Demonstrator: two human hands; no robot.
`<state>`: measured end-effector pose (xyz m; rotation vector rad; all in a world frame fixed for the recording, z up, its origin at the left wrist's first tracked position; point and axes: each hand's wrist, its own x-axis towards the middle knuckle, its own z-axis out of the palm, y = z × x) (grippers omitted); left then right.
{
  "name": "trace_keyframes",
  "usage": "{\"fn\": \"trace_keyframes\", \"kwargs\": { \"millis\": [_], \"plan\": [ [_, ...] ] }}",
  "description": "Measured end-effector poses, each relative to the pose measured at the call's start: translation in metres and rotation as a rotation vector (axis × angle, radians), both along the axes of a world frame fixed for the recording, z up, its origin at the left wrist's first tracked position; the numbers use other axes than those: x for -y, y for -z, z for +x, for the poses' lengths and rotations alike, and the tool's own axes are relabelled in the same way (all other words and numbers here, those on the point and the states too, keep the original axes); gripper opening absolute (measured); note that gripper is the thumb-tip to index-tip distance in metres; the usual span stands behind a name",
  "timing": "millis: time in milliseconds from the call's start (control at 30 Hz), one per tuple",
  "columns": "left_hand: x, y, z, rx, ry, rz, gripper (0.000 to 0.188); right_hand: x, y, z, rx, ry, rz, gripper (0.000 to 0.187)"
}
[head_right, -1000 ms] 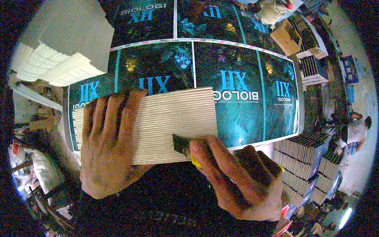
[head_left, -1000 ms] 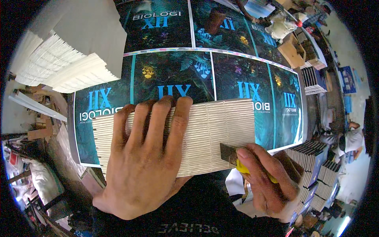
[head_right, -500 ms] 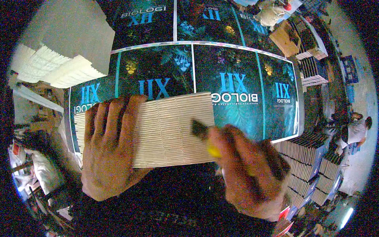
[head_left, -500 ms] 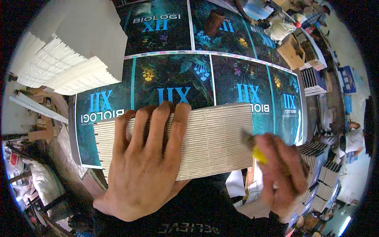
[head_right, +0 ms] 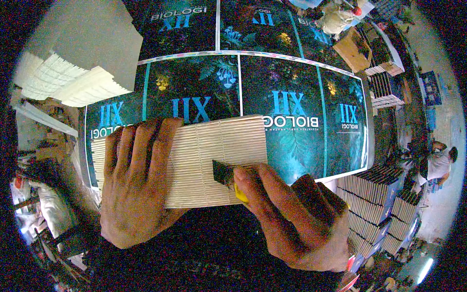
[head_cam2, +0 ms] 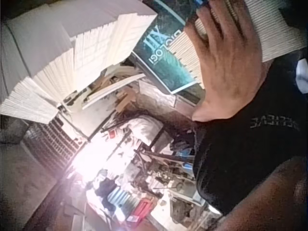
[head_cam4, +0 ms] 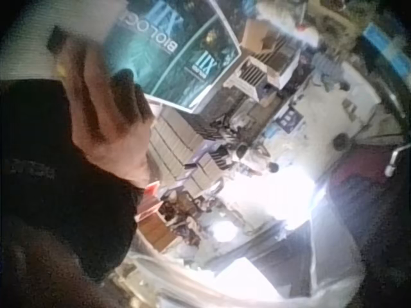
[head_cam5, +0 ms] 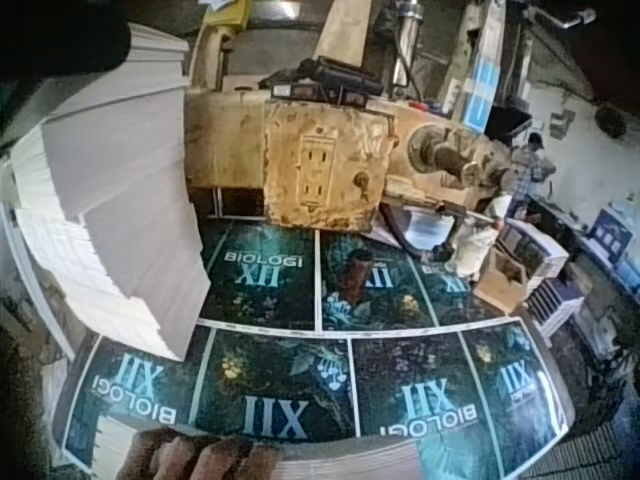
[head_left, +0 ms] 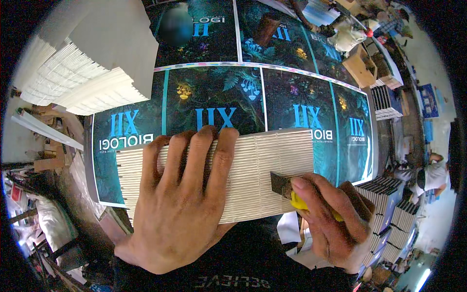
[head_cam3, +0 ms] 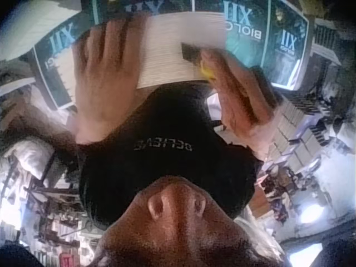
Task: The person cuts along the spine of paper signatures using a utility knife and separates the folded booklets by hand.
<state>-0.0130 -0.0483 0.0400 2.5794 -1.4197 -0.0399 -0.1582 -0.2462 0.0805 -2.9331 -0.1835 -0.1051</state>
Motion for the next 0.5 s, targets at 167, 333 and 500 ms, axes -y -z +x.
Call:
{"fn": "trace_keyframes", "kwargs": {
  "millis": [167,333,500],
  "plan": [
    [-0.0008,0.0001,-0.0005,0.011,-0.008,0.007,0.101,-0.0004,0.0024,0.0021,0.0,-0.013,-0.006,0.04],
    [-0.0008,0.001,-0.0013,0.028,-0.01,0.013,0.102,0.0027,0.0017,0.0021,0.051,-0.057,-0.033,0.039],
    [-0.0015,-0.0007,-0.0014,0.043,-0.014,0.016,0.103,-0.0062,0.0073,0.0041,0.085,-0.004,-0.074,0.035]
  ]
}}
